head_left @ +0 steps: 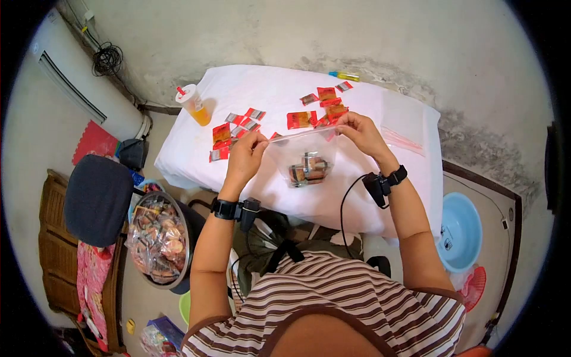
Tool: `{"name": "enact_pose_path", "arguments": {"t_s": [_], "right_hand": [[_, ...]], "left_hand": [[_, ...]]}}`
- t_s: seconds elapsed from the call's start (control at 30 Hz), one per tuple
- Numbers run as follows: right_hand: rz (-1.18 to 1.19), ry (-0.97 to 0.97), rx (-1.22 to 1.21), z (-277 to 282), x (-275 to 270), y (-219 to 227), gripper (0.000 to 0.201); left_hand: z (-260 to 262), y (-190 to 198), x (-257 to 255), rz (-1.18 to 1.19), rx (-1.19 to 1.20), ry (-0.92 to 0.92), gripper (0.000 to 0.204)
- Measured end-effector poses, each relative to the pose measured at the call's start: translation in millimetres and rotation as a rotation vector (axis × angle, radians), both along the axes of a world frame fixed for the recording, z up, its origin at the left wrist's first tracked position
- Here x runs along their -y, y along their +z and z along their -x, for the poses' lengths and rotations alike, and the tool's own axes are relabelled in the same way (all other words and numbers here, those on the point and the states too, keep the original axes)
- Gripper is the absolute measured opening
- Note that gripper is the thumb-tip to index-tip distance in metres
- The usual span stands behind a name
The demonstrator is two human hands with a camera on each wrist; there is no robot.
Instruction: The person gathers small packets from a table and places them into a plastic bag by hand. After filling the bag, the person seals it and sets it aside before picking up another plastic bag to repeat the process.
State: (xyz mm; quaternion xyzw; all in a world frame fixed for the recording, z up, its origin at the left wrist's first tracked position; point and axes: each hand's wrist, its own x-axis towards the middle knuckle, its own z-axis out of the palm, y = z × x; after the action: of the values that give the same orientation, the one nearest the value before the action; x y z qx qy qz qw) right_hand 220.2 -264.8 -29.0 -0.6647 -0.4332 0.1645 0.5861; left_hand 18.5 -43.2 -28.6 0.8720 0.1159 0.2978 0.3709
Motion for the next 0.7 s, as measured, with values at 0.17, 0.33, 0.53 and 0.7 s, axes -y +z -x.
{"name": "enact_pose_path", "arguments": {"t_s": [0.17, 0.33, 0.53, 0.7], "right_hand": [[0.050, -0.022, -0.036, -0.5, 1.1, 2.6, 0.007], [0.053, 0.011, -0.080, -0.6, 1.9, 2.3, 0.005], [0.012, 0.011, 0.004, 3.9, -1.0, -3.0, 0.003], [0.051, -0.110, 0.251, 15.9, -2.7, 8.8, 0.007]], "left_hand": [[-0.7, -3.7, -1.4, 0.031, -0.010, 0.014, 0.008], [0.4, -3.1, -0.6, 0.023, 0.014, 0.002, 0.007], [-0.3, -0.9, 2.0, -0.003, -0.010, 0.027, 0.007], [-4.7, 4.1, 1.8, -0.288, 0.041, 0.053, 0.014]]}}
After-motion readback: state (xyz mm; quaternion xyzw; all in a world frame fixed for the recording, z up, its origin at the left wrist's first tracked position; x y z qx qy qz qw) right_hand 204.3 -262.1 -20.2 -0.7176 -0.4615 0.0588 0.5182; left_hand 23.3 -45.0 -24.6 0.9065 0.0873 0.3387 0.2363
